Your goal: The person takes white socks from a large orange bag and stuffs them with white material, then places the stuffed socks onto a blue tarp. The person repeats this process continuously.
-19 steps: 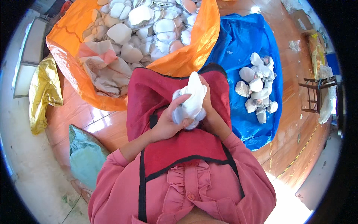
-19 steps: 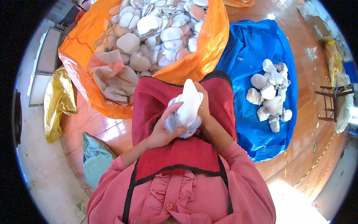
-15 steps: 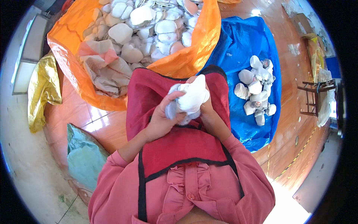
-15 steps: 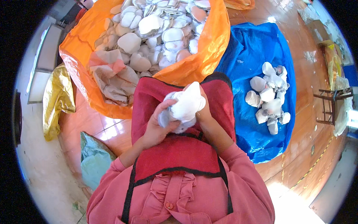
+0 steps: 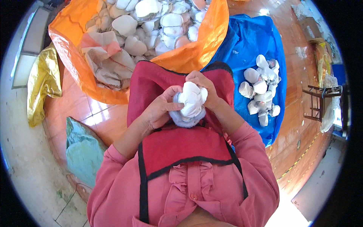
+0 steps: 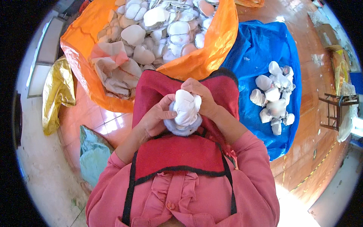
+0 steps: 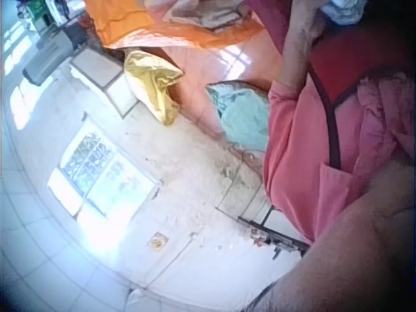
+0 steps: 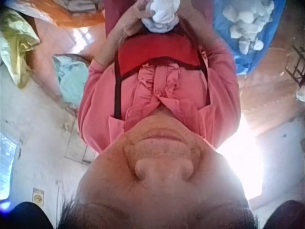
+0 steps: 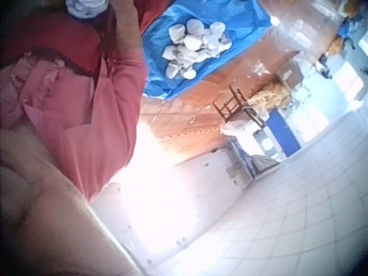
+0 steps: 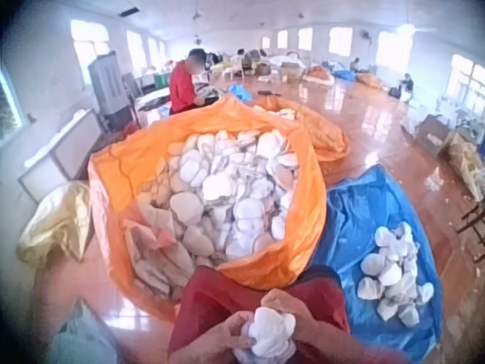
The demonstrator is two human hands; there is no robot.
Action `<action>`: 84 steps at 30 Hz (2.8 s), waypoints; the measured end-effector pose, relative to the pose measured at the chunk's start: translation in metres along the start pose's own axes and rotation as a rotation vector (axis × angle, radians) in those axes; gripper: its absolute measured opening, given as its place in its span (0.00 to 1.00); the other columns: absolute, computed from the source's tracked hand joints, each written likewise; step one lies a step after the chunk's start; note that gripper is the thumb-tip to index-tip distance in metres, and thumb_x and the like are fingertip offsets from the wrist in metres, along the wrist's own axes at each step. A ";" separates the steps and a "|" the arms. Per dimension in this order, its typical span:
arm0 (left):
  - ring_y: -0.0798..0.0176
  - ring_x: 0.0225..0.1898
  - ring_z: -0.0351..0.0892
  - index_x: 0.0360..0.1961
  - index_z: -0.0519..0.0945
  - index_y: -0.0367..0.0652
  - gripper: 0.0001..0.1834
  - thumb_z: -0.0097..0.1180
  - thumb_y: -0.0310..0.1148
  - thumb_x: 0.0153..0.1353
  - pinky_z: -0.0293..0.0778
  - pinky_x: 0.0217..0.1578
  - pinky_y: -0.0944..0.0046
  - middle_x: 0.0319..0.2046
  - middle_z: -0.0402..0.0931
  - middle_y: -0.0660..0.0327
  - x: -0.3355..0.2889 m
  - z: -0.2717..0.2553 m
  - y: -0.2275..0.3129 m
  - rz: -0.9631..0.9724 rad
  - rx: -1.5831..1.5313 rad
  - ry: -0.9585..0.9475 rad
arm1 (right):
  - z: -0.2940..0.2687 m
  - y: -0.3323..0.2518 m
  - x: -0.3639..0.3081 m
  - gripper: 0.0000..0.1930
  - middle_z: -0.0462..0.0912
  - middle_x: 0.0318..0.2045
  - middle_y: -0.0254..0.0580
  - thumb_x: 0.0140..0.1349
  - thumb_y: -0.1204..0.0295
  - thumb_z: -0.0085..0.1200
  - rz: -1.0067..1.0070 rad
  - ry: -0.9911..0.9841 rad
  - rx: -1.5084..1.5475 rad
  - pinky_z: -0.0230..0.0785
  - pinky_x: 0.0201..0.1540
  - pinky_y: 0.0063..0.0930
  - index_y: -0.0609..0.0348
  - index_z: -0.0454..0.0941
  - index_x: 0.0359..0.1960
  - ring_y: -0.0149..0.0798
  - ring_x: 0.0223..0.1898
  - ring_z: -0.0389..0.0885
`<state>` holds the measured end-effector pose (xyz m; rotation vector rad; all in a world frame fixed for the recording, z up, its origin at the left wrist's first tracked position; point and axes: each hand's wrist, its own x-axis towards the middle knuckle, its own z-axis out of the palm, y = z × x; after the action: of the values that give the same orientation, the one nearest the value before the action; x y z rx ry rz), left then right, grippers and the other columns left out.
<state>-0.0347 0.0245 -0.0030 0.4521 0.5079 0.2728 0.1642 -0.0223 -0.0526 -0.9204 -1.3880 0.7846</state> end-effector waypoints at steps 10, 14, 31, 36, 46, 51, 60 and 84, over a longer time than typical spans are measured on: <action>0.59 0.62 0.67 0.65 0.67 0.52 0.45 0.63 0.10 0.44 0.66 0.62 0.57 0.59 0.68 0.63 -0.003 0.019 -0.010 0.084 0.084 0.111 | -0.002 0.019 -0.036 0.12 0.78 0.38 0.31 0.57 0.78 0.61 0.353 0.211 0.326 0.71 0.45 0.25 0.53 0.75 0.41 0.27 0.40 0.76; 0.61 0.60 0.69 0.63 0.68 0.48 0.46 0.60 0.07 0.40 0.69 0.60 0.60 0.55 0.70 0.63 -0.004 0.012 -0.004 0.158 0.237 0.166 | -0.005 0.002 -0.023 0.12 0.77 0.43 0.34 0.58 0.79 0.60 0.364 0.084 0.397 0.69 0.50 0.27 0.51 0.72 0.40 0.30 0.45 0.75; 0.66 0.57 0.71 0.58 0.68 0.48 0.37 0.53 0.08 0.45 0.68 0.58 0.65 0.54 0.71 0.63 -0.016 0.000 -0.002 0.256 0.582 0.157 | -0.022 -0.013 -0.032 0.14 0.76 0.33 0.38 0.50 0.90 0.50 0.062 0.220 -0.008 0.67 0.37 0.23 0.54 0.64 0.26 0.31 0.35 0.73; 0.64 0.56 0.73 0.57 0.69 0.46 0.35 0.51 0.09 0.45 0.69 0.56 0.66 0.52 0.74 0.61 -0.008 -0.016 -0.017 0.489 0.781 0.181 | -0.001 -0.007 -0.037 0.09 0.75 0.35 0.36 0.60 0.81 0.53 0.468 0.404 0.472 0.69 0.38 0.23 0.52 0.68 0.35 0.31 0.35 0.73; 0.51 0.50 0.79 0.54 0.74 0.43 0.28 0.57 0.25 0.48 0.72 0.54 0.57 0.46 0.79 0.51 -0.011 -0.009 -0.004 0.512 1.244 0.231 | -0.009 -0.037 -0.033 0.46 0.73 0.52 0.44 0.56 0.72 0.64 0.737 0.075 0.427 0.67 0.58 0.32 0.57 0.46 0.72 0.36 0.54 0.74; 0.48 0.44 0.79 0.51 0.75 0.44 0.25 0.59 0.27 0.47 0.75 0.48 0.56 0.41 0.78 0.50 -0.004 -0.015 -0.014 0.527 1.512 0.258 | 0.004 -0.018 -0.046 0.41 0.73 0.52 0.44 0.50 0.84 0.53 0.759 0.087 0.303 0.67 0.58 0.30 0.57 0.54 0.69 0.38 0.53 0.75; 0.44 0.43 0.77 0.44 0.76 0.41 0.19 0.56 0.22 0.47 0.75 0.43 0.51 0.39 0.75 0.51 0.002 -0.014 -0.024 0.697 1.710 0.472 | 0.023 -0.008 -0.059 0.38 0.76 0.50 0.40 0.44 0.87 0.47 0.715 0.206 0.591 0.67 0.57 0.29 0.57 0.64 0.63 0.34 0.52 0.76; 0.58 0.45 0.80 0.44 0.77 0.34 0.24 0.50 0.14 0.41 0.73 0.52 0.60 0.43 0.80 0.57 0.017 -0.045 -0.005 0.108 -0.238 0.110 | 0.017 -0.012 -0.058 0.20 0.78 0.50 0.41 0.59 0.75 0.52 0.603 0.492 1.061 0.70 0.56 0.35 0.56 0.70 0.55 0.40 0.52 0.77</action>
<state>-0.0432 0.0422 -0.0474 0.2340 0.5516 0.4580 0.1432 -0.0773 -0.0692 -0.5804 -0.1273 1.4224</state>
